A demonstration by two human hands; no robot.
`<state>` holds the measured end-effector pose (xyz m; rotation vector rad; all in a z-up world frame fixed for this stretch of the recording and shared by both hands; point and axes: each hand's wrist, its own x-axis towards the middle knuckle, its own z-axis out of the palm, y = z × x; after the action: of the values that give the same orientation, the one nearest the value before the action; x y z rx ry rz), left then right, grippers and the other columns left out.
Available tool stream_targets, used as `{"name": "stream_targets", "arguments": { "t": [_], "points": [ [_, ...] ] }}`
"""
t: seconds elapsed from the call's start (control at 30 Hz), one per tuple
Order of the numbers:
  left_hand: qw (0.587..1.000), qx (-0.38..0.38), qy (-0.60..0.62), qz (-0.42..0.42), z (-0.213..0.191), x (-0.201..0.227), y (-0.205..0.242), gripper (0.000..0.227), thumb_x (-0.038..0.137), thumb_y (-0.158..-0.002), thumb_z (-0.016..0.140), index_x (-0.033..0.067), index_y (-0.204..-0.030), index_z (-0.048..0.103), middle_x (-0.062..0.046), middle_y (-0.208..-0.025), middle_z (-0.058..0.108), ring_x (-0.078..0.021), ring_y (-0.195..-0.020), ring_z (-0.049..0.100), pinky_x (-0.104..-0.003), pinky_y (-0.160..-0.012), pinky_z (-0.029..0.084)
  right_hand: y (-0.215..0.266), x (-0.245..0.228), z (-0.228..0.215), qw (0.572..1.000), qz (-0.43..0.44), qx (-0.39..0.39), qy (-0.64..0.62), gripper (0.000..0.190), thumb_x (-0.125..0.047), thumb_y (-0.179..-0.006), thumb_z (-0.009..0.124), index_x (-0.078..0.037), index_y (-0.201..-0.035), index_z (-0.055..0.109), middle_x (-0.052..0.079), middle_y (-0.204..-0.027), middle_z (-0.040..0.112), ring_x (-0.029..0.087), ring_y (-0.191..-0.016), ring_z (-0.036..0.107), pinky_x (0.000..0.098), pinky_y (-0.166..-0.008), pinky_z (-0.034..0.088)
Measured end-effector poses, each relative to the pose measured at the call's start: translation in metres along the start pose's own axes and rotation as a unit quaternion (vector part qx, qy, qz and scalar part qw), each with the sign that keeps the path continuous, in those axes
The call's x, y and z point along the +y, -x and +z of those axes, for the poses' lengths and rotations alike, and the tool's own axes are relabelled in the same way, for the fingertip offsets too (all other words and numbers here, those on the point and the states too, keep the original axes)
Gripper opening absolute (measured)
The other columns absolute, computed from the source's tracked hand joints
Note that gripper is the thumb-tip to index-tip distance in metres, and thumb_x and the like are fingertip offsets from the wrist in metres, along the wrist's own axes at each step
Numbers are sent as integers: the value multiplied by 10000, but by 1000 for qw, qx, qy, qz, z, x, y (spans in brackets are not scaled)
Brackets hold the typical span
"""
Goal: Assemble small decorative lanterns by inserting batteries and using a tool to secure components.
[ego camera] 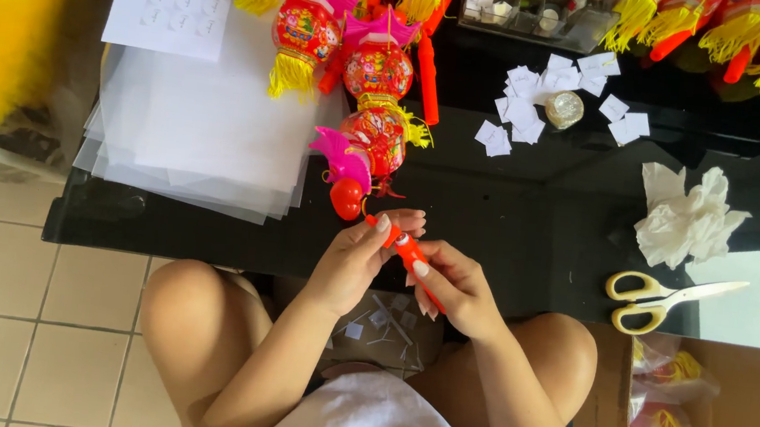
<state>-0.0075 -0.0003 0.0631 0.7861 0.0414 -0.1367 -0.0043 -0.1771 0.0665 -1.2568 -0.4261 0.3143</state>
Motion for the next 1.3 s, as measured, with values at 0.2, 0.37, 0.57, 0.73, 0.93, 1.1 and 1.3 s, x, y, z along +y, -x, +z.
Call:
{"name": "stream_targets", "arguments": {
  "t": [0.2, 0.37, 0.57, 0.73, 0.93, 1.1, 1.3],
  "points": [
    [996, 16, -91, -16, -5, -4, 2, 386, 261, -1017, 670, -46, -1246, 719, -52, -1138, 646, -140, -1062, 636, -394, -1095, 481, 6, -6, -1, 1000, 2, -2, 10, 214, 6, -982, 585, 167, -1096, 667, 198, -734, 664, 109, -356, 544, 239, -335, 471],
    [992, 52, -115, -13, -6, -9, 1, 332, 147, -948, 757, -14, -1237, 739, -67, -1092, 699, -110, -1011, 602, -409, -1085, 473, 8, -11, 1, 998, -5, 20, 51, 226, -23, -970, 620, 150, -1100, 686, 179, -712, 677, 103, -381, 547, 212, -337, 438],
    [981, 136, -137, 22, -2, -18, -3, 269, 104, -807, 896, 50, -1025, 748, -36, -827, 707, -96, -803, 692, -329, -901, 576, 3, -20, 5, 972, -59, 70, 216, 215, -94, -954, 680, 55, -1096, 741, 142, -659, 685, 134, -385, 560, 234, -347, 411],
    [976, 162, -141, 42, 6, -17, -1, 230, 114, -820, 896, 90, -918, 689, -24, -801, 708, -72, -784, 675, -308, -876, 570, -1, -27, 15, 908, -155, 101, 376, 210, -65, -919, 728, 61, -1087, 716, 168, -739, 696, 220, -415, 600, 254, -372, 434],
    [977, 136, -159, 41, 3, -13, -2, 239, 129, -819, 893, 59, -971, 723, -93, -881, 762, -119, -844, 716, -329, -858, 581, 7, -14, 10, 966, -65, 103, 226, 208, -50, -962, 667, 94, -1105, 708, 148, -679, 663, 145, -400, 556, 225, -353, 431],
    [992, 50, -116, 29, -6, -9, -3, 265, 97, -840, 847, 12, -1067, 737, -161, -955, 776, -170, -868, 718, -357, -775, 599, 8, -27, 10, 957, 174, 108, -207, 335, -110, -1023, 545, 203, -1116, 622, 243, -597, 558, 51, -267, 340, 174, -184, 269],
    [996, -9, -74, 52, -15, -20, -8, 299, 122, -917, 758, -10, -1182, 718, -207, -1072, 779, -204, -988, 716, -336, -877, 565, 4, -32, 16, 922, 216, 106, -302, 358, -145, -1034, 523, 165, -1205, 468, 327, -653, 582, 54, -235, 355, 171, -154, 244]
  ]
}}
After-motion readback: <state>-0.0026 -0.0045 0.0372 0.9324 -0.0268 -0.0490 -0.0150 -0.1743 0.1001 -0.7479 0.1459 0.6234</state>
